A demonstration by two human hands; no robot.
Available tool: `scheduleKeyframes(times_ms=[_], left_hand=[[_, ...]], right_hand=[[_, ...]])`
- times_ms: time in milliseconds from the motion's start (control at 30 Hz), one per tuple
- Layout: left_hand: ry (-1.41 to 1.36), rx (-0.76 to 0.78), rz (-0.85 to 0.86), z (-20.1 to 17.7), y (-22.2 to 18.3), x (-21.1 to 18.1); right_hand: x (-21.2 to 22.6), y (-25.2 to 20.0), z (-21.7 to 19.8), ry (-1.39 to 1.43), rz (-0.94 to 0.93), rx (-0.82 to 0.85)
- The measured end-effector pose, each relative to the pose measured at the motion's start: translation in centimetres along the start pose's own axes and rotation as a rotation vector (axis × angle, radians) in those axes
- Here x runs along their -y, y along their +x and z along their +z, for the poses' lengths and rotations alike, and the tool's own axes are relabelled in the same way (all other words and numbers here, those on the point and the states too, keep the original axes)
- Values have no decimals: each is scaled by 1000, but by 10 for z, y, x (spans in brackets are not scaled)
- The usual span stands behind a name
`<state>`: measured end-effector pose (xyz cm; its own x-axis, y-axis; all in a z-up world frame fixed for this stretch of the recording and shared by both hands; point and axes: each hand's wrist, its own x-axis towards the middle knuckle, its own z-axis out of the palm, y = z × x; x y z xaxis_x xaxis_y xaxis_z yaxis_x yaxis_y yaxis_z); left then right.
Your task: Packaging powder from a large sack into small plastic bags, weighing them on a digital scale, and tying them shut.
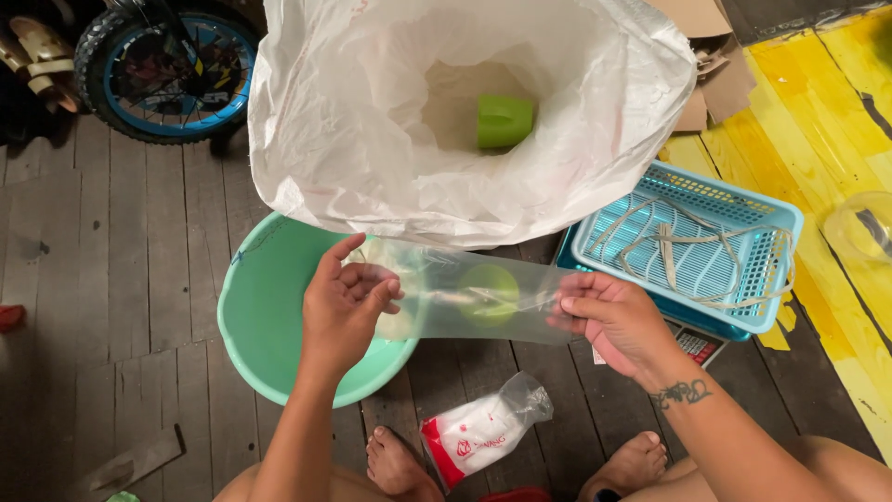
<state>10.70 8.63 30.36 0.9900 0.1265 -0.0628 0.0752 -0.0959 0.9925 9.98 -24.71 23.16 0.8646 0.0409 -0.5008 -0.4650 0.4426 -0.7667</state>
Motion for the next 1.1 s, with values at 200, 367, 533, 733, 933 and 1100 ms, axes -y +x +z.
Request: scheduleKeyframes(times_ms=[200, 367, 533, 733, 933, 1100], left_hand=[[25, -40, -46, 2, 2, 4], [421, -412, 239, 16, -7, 35], [197, 101, 295, 76, -40, 22], [252, 208, 295, 98, -46, 23], [269, 122, 79, 93, -45, 25], [348, 108, 143, 86, -48, 25]], right_hand=[[-5, 8, -6, -21, -9, 6], [-5, 0, 0, -227, -151, -117], [-13, -15, 28, -475, -170, -33], [-12, -27, 45, -768, -306, 107], [-5, -24, 37, -748, -202, 103], [-4, -26, 34, -780, -111, 84]])
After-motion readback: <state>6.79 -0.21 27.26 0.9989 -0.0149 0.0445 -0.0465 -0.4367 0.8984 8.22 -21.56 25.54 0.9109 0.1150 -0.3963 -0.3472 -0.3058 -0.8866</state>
